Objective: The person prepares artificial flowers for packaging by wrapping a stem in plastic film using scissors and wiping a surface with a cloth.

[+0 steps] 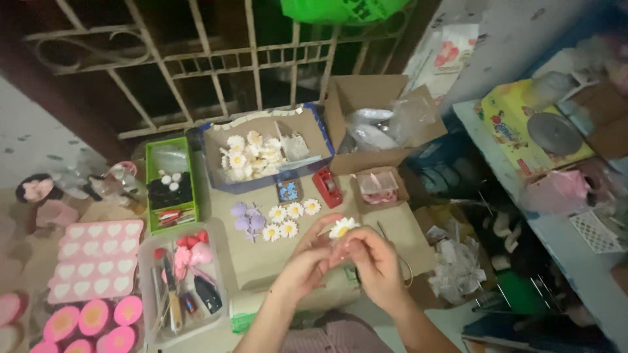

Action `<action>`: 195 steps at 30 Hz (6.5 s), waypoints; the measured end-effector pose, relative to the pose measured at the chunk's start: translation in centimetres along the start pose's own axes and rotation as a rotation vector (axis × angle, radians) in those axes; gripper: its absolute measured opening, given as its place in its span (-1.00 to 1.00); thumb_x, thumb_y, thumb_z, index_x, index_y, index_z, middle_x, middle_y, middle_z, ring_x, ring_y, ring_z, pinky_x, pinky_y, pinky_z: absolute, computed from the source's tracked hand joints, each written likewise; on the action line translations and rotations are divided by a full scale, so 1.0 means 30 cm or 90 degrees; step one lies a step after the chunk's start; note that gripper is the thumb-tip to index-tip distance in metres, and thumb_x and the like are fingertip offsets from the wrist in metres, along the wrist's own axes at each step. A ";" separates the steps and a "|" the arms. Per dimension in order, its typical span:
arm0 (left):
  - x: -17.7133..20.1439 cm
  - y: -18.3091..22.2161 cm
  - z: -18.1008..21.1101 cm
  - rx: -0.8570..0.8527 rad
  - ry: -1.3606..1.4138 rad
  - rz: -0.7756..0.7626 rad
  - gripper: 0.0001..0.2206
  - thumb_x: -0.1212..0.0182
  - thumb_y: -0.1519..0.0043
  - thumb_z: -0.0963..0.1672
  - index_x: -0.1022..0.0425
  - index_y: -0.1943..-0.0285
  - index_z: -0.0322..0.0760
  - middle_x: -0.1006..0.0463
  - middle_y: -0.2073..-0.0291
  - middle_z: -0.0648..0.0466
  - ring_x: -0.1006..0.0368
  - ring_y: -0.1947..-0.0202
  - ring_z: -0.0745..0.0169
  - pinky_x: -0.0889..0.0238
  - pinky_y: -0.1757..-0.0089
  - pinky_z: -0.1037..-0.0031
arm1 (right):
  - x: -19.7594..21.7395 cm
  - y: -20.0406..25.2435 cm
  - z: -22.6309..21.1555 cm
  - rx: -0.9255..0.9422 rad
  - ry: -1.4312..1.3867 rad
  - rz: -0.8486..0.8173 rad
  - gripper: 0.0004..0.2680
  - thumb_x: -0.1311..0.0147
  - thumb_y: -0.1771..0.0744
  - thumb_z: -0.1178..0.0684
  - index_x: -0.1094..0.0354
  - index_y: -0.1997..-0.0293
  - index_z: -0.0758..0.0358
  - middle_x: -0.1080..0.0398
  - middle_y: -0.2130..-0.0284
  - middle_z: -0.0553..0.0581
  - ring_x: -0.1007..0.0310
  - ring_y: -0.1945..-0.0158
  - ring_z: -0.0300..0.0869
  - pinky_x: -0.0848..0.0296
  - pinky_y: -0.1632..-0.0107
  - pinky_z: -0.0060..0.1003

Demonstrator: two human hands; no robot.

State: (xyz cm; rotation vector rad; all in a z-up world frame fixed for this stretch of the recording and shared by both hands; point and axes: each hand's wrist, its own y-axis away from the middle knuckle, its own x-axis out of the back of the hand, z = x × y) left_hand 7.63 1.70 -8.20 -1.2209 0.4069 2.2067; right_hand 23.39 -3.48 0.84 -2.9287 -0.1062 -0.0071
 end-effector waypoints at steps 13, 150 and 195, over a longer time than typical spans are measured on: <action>-0.175 -0.319 -0.263 -0.106 -0.168 0.318 -0.61 -0.19 -0.27 -0.20 -0.32 -0.30 -0.13 -0.51 0.03 0.11 -0.47 0.08 0.32 -0.44 0.12 0.31 | 0.510 0.187 0.355 -0.241 0.068 0.163 -0.80 -0.20 -0.30 0.19 -0.48 -0.01 0.32 -0.52 0.26 0.01 -0.43 0.25 -0.36 -0.43 0.17 -0.43; 0.791 -0.258 -0.393 0.327 -0.158 0.014 -0.25 0.36 -0.37 0.25 -0.50 -0.13 -0.45 -0.66 0.11 -0.05 -0.60 0.15 0.17 -0.41 -0.01 0.38 | 0.275 -0.163 0.844 -0.125 0.383 -0.227 -0.92 -0.16 -0.29 0.20 -0.52 0.21 0.32 -0.54 0.37 0.20 -0.56 0.33 -0.14 -0.50 0.24 -0.24; 0.592 -0.181 -0.385 0.084 -0.552 0.165 -0.26 -0.51 0.09 -0.31 -0.27 -0.30 -0.15 -0.50 0.23 0.05 -0.47 0.22 0.35 -0.42 0.20 0.50 | 0.440 -0.113 1.345 -0.508 0.002 -0.145 -0.92 -0.22 -0.26 0.14 -0.48 0.30 0.31 -0.44 0.48 0.06 -0.35 0.45 -0.26 -0.24 0.40 -0.31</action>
